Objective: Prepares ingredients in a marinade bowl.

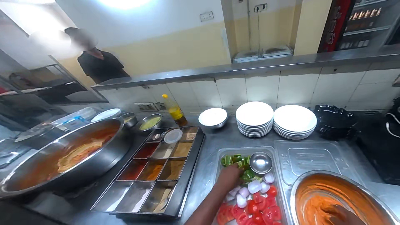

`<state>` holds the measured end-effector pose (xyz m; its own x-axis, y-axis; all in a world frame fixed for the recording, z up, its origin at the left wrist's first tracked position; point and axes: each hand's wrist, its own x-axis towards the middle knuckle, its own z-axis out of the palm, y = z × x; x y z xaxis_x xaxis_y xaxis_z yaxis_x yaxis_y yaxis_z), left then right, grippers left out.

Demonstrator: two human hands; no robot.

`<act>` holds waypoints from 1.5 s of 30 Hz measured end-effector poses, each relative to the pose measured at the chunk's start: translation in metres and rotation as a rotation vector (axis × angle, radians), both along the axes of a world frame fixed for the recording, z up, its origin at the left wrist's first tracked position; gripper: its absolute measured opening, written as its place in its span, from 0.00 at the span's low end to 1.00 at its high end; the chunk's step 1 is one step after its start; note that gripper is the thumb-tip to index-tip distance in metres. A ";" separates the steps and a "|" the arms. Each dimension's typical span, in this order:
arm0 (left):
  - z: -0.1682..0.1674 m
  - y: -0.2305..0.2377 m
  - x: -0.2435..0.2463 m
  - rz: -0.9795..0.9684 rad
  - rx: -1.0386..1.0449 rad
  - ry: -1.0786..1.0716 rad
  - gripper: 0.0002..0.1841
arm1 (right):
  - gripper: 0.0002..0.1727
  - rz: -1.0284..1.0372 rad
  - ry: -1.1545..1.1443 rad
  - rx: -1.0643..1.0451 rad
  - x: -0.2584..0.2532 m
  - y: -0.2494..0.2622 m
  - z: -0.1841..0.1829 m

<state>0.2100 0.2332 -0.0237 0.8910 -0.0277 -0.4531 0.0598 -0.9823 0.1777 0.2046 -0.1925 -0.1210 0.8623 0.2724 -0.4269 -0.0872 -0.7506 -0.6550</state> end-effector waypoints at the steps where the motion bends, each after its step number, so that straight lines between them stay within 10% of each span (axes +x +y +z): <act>1: 0.001 0.001 -0.001 0.026 -0.023 -0.030 0.23 | 0.24 -0.004 0.001 -0.003 0.000 0.000 0.000; 7: 0.032 -0.002 -0.021 0.205 -0.459 -0.337 0.14 | 0.22 -0.073 0.083 0.009 0.000 0.004 0.006; 13: 0.061 -0.130 -0.031 -0.210 -0.639 -0.151 0.32 | 0.20 -0.128 0.098 0.083 0.001 0.004 0.009; 20: 0.058 -0.148 -0.028 -0.045 -0.973 -0.284 0.25 | 0.17 -0.437 0.118 0.309 -0.001 0.003 0.016; 31: 0.030 0.025 -0.084 0.480 -0.532 -0.535 0.18 | 0.15 -0.476 0.046 0.323 -0.005 0.003 0.001; 45: -0.017 -0.022 -0.058 0.118 -0.182 -0.096 0.22 | 0.16 -0.437 0.024 0.241 -0.007 0.005 0.003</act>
